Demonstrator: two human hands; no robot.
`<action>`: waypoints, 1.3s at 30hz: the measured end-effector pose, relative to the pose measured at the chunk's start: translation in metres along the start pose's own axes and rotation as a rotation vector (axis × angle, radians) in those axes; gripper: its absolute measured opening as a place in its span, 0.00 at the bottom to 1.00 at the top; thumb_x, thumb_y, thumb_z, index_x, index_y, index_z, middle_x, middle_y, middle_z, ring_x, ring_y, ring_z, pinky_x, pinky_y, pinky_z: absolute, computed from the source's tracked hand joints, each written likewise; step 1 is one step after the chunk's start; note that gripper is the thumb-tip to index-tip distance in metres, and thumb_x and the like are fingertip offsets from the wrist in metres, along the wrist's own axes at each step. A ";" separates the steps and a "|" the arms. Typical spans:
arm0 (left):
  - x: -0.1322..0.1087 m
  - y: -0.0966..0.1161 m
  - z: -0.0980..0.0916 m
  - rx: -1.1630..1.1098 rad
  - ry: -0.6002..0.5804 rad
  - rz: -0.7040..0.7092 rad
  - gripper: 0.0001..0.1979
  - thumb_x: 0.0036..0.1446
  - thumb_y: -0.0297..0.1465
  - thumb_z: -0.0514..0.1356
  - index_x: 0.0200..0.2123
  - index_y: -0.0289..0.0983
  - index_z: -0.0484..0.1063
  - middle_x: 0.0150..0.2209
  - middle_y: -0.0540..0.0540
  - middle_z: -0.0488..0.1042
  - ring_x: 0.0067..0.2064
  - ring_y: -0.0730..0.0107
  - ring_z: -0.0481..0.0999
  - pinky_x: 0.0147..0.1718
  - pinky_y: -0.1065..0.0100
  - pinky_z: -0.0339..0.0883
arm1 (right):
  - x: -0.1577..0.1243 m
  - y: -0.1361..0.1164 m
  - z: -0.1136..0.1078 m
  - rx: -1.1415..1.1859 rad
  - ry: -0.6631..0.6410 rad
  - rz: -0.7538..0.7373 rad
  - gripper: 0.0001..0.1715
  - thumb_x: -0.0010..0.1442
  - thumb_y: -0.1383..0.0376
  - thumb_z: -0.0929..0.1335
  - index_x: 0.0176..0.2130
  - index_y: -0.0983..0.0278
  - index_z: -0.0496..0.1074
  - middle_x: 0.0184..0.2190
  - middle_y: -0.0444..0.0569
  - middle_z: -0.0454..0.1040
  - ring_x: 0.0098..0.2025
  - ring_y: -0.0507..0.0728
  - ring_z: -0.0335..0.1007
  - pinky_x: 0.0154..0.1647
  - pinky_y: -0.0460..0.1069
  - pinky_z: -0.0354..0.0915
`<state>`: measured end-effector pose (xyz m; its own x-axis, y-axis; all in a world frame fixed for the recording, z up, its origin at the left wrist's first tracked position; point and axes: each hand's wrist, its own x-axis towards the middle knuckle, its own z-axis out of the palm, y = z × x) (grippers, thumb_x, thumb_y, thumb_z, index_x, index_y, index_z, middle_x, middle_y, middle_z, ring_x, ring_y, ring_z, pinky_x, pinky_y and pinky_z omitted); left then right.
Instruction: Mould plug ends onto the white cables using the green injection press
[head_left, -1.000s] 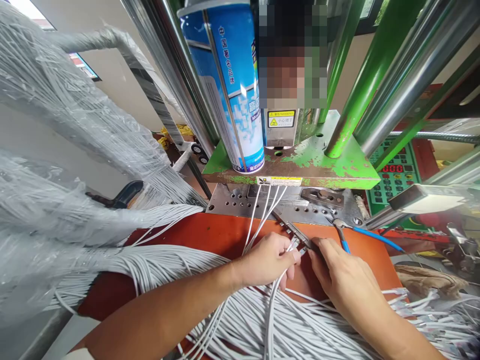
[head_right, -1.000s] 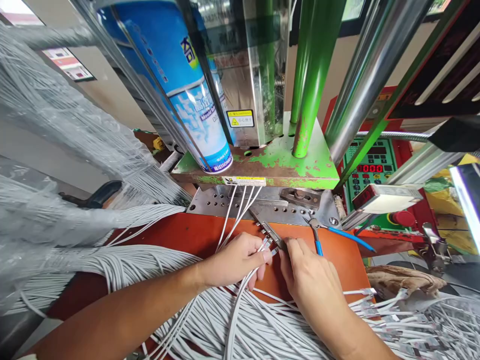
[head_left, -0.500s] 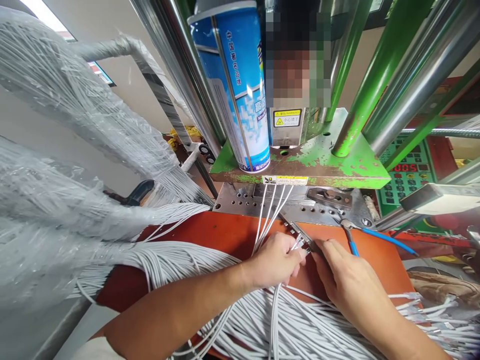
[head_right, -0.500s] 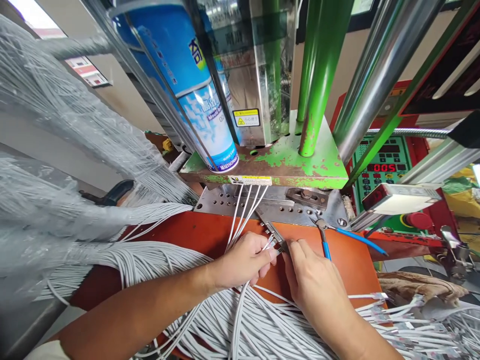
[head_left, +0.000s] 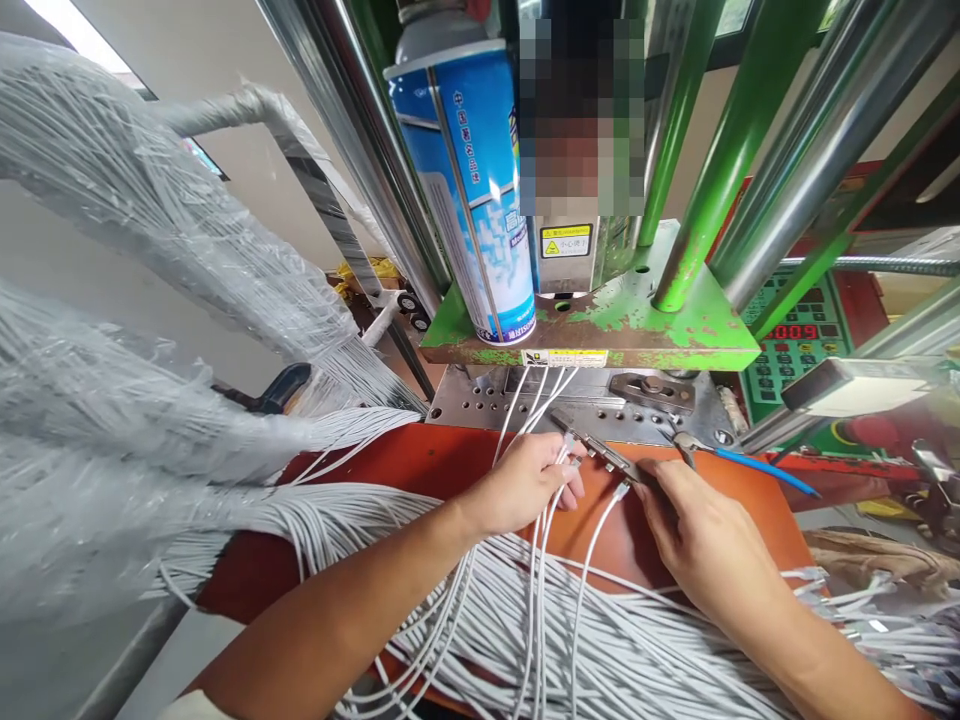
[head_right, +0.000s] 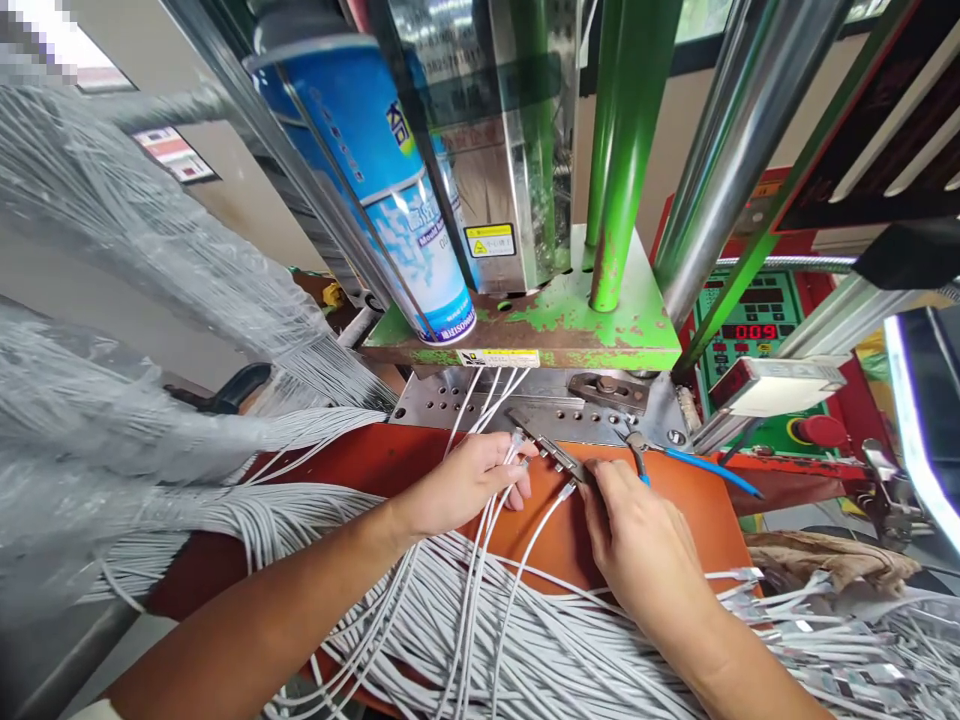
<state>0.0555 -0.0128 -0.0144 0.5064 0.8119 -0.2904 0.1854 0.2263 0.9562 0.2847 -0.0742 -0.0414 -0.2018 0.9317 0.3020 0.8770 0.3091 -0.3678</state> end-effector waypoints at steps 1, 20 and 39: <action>0.000 -0.002 0.001 -0.036 -0.022 -0.020 0.16 0.60 0.39 0.65 0.43 0.33 0.69 0.30 0.46 0.77 0.27 0.70 0.78 0.29 0.68 0.72 | 0.000 0.000 0.000 -0.004 -0.002 -0.001 0.14 0.75 0.59 0.58 0.49 0.61 0.68 0.43 0.52 0.79 0.42 0.61 0.81 0.38 0.54 0.73; 0.001 0.001 0.021 0.079 0.151 -0.123 0.17 0.63 0.32 0.59 0.22 0.34 0.68 0.18 0.50 0.71 0.15 0.83 0.59 0.15 0.77 0.52 | 0.002 -0.009 -0.003 0.183 -0.062 -0.083 0.14 0.73 0.57 0.59 0.43 0.60 0.70 0.35 0.51 0.77 0.31 0.58 0.75 0.32 0.51 0.70; 0.015 -0.003 0.011 0.007 0.093 -0.202 0.14 0.66 0.34 0.56 0.28 0.34 0.69 0.13 0.56 0.63 0.13 0.83 0.53 0.15 0.78 0.48 | -0.001 -0.002 0.001 0.159 -0.014 -0.104 0.12 0.74 0.57 0.60 0.46 0.59 0.69 0.36 0.49 0.78 0.32 0.58 0.77 0.31 0.51 0.69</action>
<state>0.0715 -0.0069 -0.0220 0.3781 0.7967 -0.4714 0.2815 0.3862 0.8784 0.2823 -0.0751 -0.0421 -0.2947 0.8953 0.3340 0.7715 0.4292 -0.4697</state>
